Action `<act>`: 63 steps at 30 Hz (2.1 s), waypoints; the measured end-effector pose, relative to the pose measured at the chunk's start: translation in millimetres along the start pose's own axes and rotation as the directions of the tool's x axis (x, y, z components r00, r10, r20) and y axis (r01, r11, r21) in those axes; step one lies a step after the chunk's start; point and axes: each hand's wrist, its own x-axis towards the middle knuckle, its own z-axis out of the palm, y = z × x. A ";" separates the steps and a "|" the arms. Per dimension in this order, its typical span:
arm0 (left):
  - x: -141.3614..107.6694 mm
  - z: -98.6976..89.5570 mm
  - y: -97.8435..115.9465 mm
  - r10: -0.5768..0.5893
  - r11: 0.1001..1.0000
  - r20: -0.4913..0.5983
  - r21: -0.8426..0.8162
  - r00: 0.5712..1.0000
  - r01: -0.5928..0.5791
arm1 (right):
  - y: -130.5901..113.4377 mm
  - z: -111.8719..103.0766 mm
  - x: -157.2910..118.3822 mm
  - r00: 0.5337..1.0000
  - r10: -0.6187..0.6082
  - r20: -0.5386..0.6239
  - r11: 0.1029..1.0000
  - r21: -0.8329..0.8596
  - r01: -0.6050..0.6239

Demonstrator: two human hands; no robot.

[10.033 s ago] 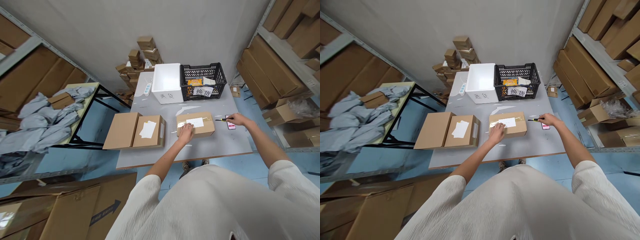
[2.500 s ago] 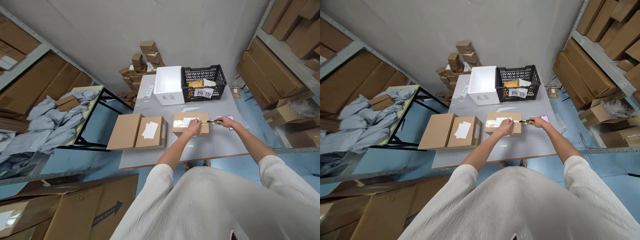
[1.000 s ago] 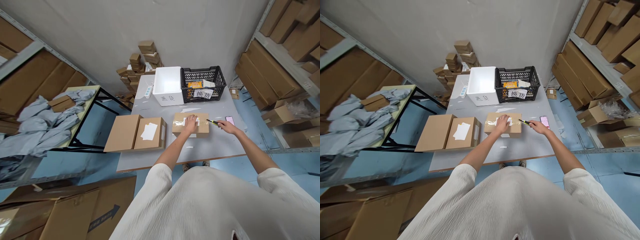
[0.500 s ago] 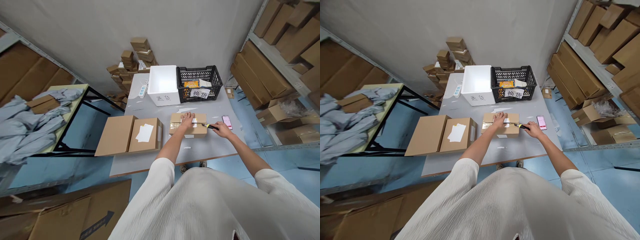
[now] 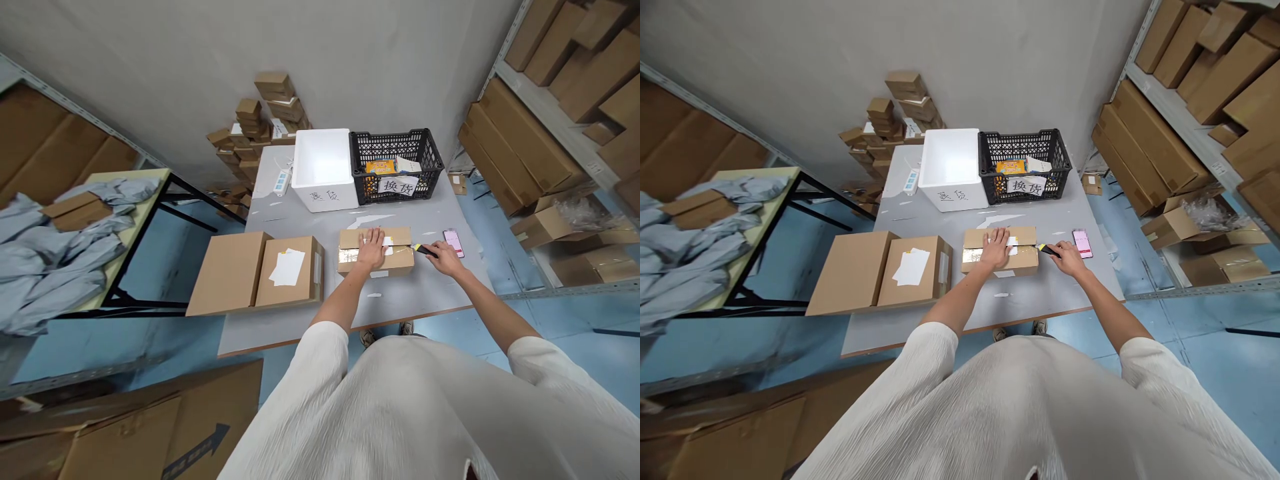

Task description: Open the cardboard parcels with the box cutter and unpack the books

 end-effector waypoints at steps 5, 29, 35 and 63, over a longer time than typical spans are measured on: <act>-0.9 -0.7 -0.1 -0.008 0.999 -0.019 -0.034 1.000 0.008 | 18.7 -5.8 -5.0 0.988 0.136 -0.075 0.989 0.066 -0.131; -40.3 -0.9 5.7 -0.122 0.991 -0.005 -0.049 0.993 0.122 | 39.2 101.8 -19.8 0.746 0.610 0.267 0.766 0.043 -0.642; -41.4 1.6 3.1 -0.140 0.989 -0.002 -0.046 0.990 0.139 | 45.5 118.8 -30.2 0.763 0.568 0.309 0.801 0.006 -0.599; -90.6 -16.4 -93.6 -0.274 0.930 -0.128 -0.289 0.953 0.229 | -45.5 -4.9 96.8 0.985 0.127 -0.121 0.919 0.388 -0.071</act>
